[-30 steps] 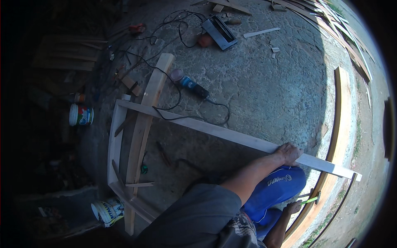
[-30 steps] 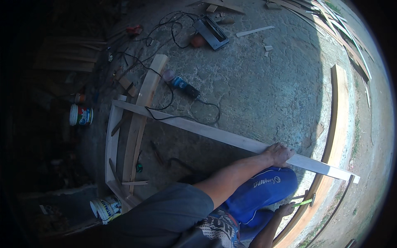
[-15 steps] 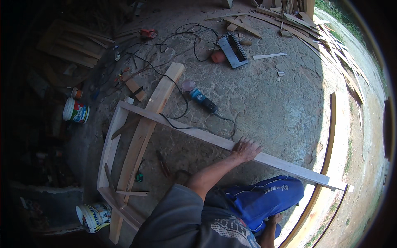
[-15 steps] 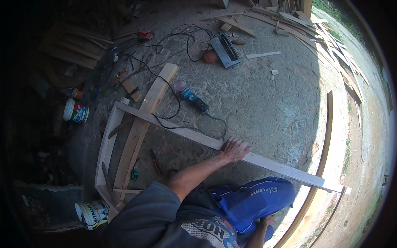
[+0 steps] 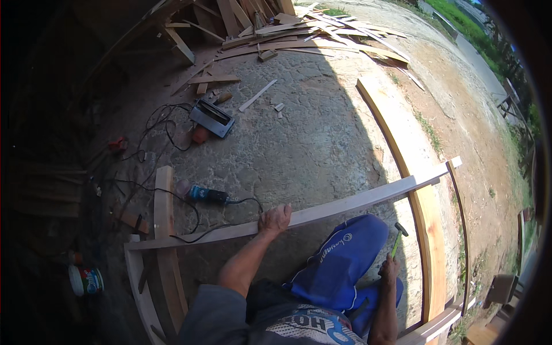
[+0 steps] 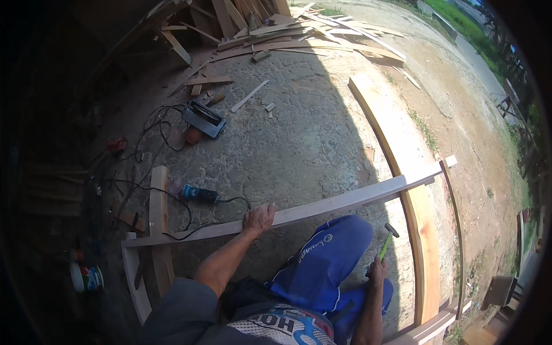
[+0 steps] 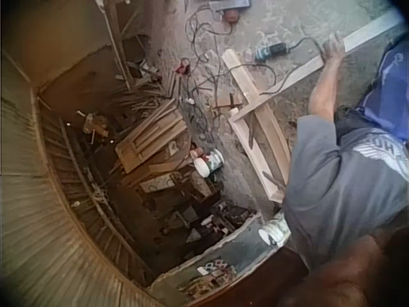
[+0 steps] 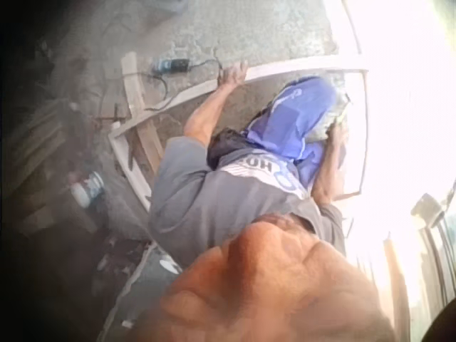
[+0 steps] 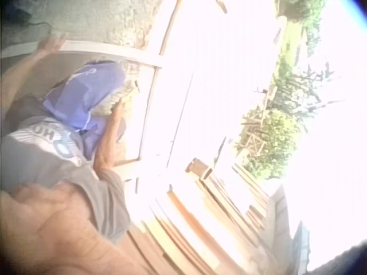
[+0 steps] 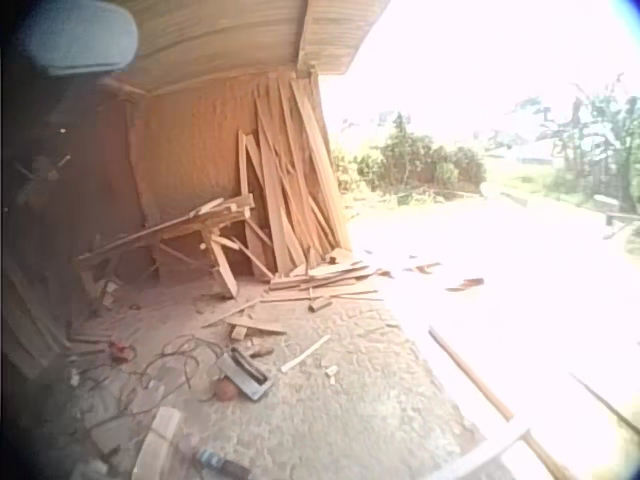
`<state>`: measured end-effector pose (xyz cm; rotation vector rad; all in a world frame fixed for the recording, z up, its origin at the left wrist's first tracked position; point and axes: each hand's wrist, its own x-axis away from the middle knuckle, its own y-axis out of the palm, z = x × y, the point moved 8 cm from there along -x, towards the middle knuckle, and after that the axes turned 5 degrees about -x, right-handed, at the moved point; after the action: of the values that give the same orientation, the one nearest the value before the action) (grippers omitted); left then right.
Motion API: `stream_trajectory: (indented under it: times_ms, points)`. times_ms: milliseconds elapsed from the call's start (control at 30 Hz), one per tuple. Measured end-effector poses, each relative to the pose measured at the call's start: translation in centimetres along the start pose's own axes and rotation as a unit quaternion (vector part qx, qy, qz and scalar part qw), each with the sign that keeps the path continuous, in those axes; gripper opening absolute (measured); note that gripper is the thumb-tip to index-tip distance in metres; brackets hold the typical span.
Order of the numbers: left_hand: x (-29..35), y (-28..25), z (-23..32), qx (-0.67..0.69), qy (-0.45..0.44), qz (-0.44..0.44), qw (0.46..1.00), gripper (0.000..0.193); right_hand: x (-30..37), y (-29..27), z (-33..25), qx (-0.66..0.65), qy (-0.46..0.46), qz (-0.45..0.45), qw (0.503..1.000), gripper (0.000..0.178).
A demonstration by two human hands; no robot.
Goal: The person assembles a wooden frame by hammering nails, measuring and marking with a square, sawing wood pieces, and sanding the frame with an electric sander. The person works on the floor in a cluttered workshop.
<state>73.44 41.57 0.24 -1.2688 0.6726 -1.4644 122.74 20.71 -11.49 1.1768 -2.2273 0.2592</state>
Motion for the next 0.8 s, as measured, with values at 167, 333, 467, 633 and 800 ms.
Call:
stream_trajectory:
  times_ms: [167, 333, 467, 633, 800]
  points:
    - [-2.2, 3.8, 3.9, 0.018, 0.086, -0.022, 0.996, 0.054, 1.4, 1.8, 1.8, 0.005, 0.063, 0.071, 0.995, 0.022]
    - [-2.8, 5.4, 16.4, -0.03, 0.186, -0.05, 0.981, 0.061, -0.3, 1.5, 2.3, 0.128, 0.024, 0.129, 0.983, 0.028]
    - [-3.1, 6.5, 22.5, -0.045, 0.192, -0.101, 0.975, 0.065, -2.3, -2.1, 6.5, 0.373, -0.034, 0.216, 0.902, 0.048]
    - [-4.8, 5.7, 19.1, -0.004, 0.106, -0.044, 0.993, 0.066, -2.0, 3.4, 1.5, 0.493, -0.1, 0.232, 0.832, 0.07]
    - [-6.0, 6.5, 18.7, -0.017, 0.131, -0.024, 0.991, 0.059, -3.7, 4.4, 1.8, 0.557, -0.161, 0.222, 0.784, 0.056]
